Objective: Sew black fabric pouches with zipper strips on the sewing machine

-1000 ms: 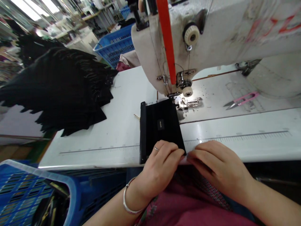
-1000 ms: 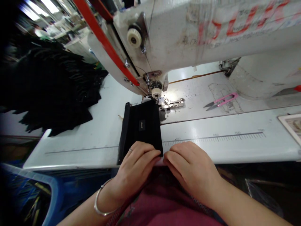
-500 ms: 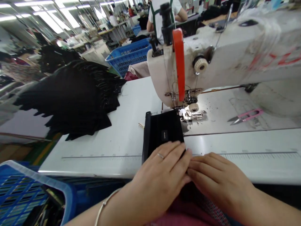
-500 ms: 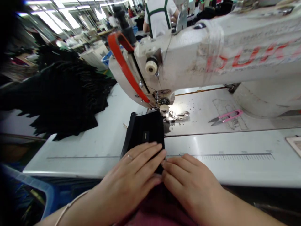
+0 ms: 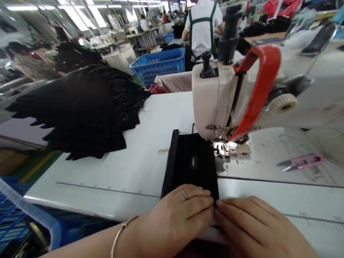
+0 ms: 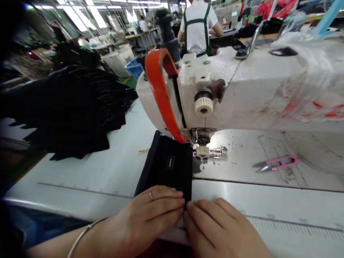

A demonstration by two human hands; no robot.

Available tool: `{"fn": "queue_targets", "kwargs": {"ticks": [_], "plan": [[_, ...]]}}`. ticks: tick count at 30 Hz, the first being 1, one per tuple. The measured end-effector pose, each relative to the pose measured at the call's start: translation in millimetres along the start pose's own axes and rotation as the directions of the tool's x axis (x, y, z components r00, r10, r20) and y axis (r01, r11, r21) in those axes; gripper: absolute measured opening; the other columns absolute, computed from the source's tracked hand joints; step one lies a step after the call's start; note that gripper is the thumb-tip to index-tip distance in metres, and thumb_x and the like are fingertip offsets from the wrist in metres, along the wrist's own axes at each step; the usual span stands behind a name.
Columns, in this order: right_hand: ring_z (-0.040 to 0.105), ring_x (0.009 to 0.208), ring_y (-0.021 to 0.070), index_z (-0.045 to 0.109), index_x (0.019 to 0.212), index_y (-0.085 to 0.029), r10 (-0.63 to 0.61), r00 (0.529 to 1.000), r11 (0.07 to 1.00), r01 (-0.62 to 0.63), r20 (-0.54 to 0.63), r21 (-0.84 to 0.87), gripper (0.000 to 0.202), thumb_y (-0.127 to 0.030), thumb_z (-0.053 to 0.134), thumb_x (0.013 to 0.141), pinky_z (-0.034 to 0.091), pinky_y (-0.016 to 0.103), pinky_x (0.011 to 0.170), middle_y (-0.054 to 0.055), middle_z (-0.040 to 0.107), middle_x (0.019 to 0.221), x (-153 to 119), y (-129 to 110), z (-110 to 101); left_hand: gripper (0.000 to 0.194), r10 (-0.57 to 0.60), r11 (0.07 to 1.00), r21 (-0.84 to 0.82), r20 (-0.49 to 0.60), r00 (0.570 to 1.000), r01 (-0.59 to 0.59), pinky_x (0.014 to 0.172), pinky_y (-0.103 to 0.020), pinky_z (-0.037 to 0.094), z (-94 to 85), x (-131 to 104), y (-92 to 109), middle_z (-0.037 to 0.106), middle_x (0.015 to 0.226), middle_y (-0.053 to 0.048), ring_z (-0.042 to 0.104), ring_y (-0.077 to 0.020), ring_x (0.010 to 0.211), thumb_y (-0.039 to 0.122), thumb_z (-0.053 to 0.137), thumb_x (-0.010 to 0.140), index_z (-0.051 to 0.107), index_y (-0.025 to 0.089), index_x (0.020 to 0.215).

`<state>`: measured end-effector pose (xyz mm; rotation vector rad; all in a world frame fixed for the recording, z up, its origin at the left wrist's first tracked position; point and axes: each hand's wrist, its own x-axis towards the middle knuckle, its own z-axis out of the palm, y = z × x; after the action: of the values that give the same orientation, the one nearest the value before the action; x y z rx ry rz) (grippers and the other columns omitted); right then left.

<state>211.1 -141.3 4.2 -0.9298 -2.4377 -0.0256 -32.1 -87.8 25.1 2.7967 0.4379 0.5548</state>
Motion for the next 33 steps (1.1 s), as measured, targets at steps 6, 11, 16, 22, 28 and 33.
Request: {"fn": "queue_targets", "kwargs": {"ticks": [6, 11, 16, 22, 28, 33], "plan": [[0.071, 0.101, 0.0219, 0.072, 0.116, -0.017, -0.017, 0.999, 0.998, 0.019, 0.033, -0.057, 0.036, -0.016, 0.038, 0.103, 0.060, 0.036, 0.084, 0.006, 0.076, 0.117, 9, 12, 1, 0.026, 0.056, 0.998, -0.017, 0.035, 0.998, -0.056, 0.114, -0.036, 0.050, -3.8, 8, -24, 0.073, 0.121, -0.010, 0.063, -0.0222, 0.124, 0.011, 0.044, 0.102, 0.065, 0.008, 0.118], [0.069, 0.102, 0.0228, 0.072, 0.115, -0.014, 0.020, 1.000, 0.999, -0.019, 0.022, -0.026, 0.029, -0.019, 0.047, 0.101, 0.059, 0.039, 0.085, 0.006, 0.076, 0.114, 19, 21, 4, 0.022, 0.086, 0.996, 0.008, 0.029, 0.996, -0.087, 0.111, -0.036, 0.053, -3.3, 16, -41, 0.074, 0.119, -0.010, 0.064, -0.0204, 0.122, 0.010, 0.051, 0.100, 0.065, 0.011, 0.117], [0.069, 0.098, 0.0238, 0.070, 0.115, -0.013, 0.039, 0.999, 0.999, -0.039, 0.019, 0.010, 0.025, -0.020, 0.053, 0.099, 0.058, 0.042, 0.083, 0.007, 0.075, 0.113, 31, 32, 4, 0.021, 0.121, 0.991, 0.058, 0.028, 0.992, -0.123, 0.113, -0.033, 0.052, -0.9, 22, -60, 0.073, 0.120, -0.010, 0.063, -0.0189, 0.124, 0.010, 0.053, 0.099, 0.065, 0.011, 0.116], [0.069, 0.098, 0.0245, 0.070, 0.115, -0.015, 0.072, 0.997, 0.997, -0.071, 0.041, -0.022, 0.024, -0.023, 0.057, 0.097, 0.057, 0.044, 0.082, 0.008, 0.075, 0.111, 39, 50, 7, 0.022, 0.158, 0.972, 0.164, 0.074, 0.985, -0.168, 0.116, -0.030, 0.047, 3.6, 35, -81, 0.074, 0.118, -0.007, 0.065, -0.0152, 0.121, 0.014, 0.046, 0.104, 0.067, 0.015, 0.111], [0.067, 0.101, 0.0291, 0.068, 0.118, -0.015, 0.124, 0.991, 0.989, -0.119, 0.052, -0.089, 0.028, -0.027, 0.060, 0.094, 0.056, 0.049, 0.085, 0.008, 0.072, 0.115, 44, 61, 10, 0.022, 0.178, 0.965, 0.190, 0.023, 0.984, -0.179, 0.111, -0.030, 0.052, 4.4, 49, -96, 0.075, 0.112, -0.009, 0.068, -0.0167, 0.112, 0.012, 0.047, 0.103, 0.069, 0.011, 0.104], [0.067, 0.092, 0.0308, 0.067, 0.118, -0.013, 0.179, 0.984, 0.972, -0.173, 0.021, -0.161, 0.030, -0.029, 0.056, 0.095, 0.055, 0.045, 0.073, 0.012, 0.070, 0.114, 49, 66, 14, 0.020, 0.142, 0.971, 0.186, 0.061, 0.988, -0.151, 0.111, -0.036, 0.051, 2.6, 59, -108, 0.074, 0.118, -0.010, 0.066, -0.0199, 0.118, 0.013, 0.051, 0.102, 0.069, 0.010, 0.111]]}}
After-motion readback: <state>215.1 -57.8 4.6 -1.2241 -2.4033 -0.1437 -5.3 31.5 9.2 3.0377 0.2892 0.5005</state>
